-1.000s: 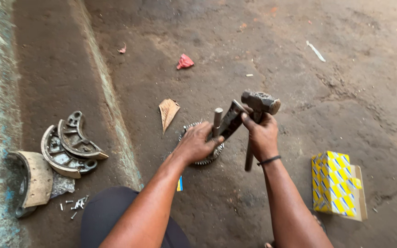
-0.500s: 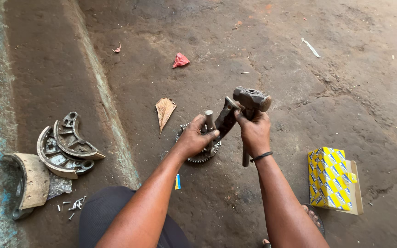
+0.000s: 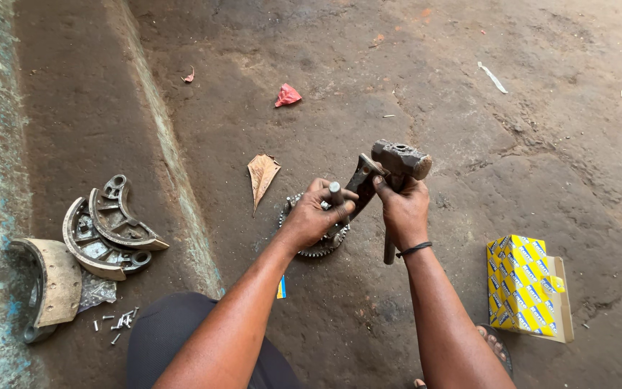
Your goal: The person assembles curved metal brake shoes onto a gear assembly using a hammer and a metal punch. They repeatedly position the parts, insert the punch, and strike it to secure the components together.
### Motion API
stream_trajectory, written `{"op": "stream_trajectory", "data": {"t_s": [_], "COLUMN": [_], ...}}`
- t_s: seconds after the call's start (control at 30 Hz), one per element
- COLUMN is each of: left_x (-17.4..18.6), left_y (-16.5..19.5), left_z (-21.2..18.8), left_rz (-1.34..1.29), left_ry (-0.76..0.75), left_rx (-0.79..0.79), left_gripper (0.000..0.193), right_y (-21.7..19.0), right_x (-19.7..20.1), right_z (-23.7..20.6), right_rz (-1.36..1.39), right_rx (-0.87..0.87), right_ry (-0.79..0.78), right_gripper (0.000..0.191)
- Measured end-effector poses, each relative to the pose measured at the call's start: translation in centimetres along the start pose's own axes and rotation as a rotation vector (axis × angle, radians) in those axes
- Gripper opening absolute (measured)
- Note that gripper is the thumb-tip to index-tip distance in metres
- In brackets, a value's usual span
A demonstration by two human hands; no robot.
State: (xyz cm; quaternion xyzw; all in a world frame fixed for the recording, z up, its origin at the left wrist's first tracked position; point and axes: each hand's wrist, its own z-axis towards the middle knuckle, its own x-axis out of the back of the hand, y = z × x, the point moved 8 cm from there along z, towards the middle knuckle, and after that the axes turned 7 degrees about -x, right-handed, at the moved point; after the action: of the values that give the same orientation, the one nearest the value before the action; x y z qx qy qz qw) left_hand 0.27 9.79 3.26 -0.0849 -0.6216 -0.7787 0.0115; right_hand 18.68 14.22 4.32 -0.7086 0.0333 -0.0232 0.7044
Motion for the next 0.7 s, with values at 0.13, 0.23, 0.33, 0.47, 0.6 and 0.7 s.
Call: {"op": "stream_trajectory", "data": {"t_s": [0.13, 0.23, 0.33, 0.47, 0.6, 0.7], "left_x": [-0.5, -0.5, -0.4, -0.6, -1.4, -1.3], "left_y": [-0.6, -0.4, -0.5, 0.4, 1.0, 0.7], "left_z": [-0.4, -0.6, -0.6, -0.4, -0.6, -1.1], "left_rz": [0.026, 0.093, 0.192, 0.421, 0.446, 0.469], "left_ry": [-0.042, -0.059, -0.068, -0.087, -0.163, -0.247], "left_rx": [0.111, 0.087, 0.086, -0.013, 0.076, 0.310], "left_gripper": [0.021, 0.022, 0.023, 0.019, 0.049, 0.021], "right_y": [0.1, 0.1, 0.1, 0.5, 1.1, 1.0], "right_x": [0.0, 0.1, 0.1, 0.4, 0.9, 1.2], "right_z": [0.1, 0.0, 0.0, 0.1, 0.1, 0.0], "right_rz": [0.008, -0.036, -0.031, -0.052, -0.077, -0.097], "right_rx": [-0.023, -0.027, -0.025, -0.043, -0.073, -0.060], "right_ry": [0.012, 0.022, 0.017, 0.032, 0.036, 0.034], "right_gripper": [0.027, 0.026, 0.025, 0.024, 0.020, 0.020]}}
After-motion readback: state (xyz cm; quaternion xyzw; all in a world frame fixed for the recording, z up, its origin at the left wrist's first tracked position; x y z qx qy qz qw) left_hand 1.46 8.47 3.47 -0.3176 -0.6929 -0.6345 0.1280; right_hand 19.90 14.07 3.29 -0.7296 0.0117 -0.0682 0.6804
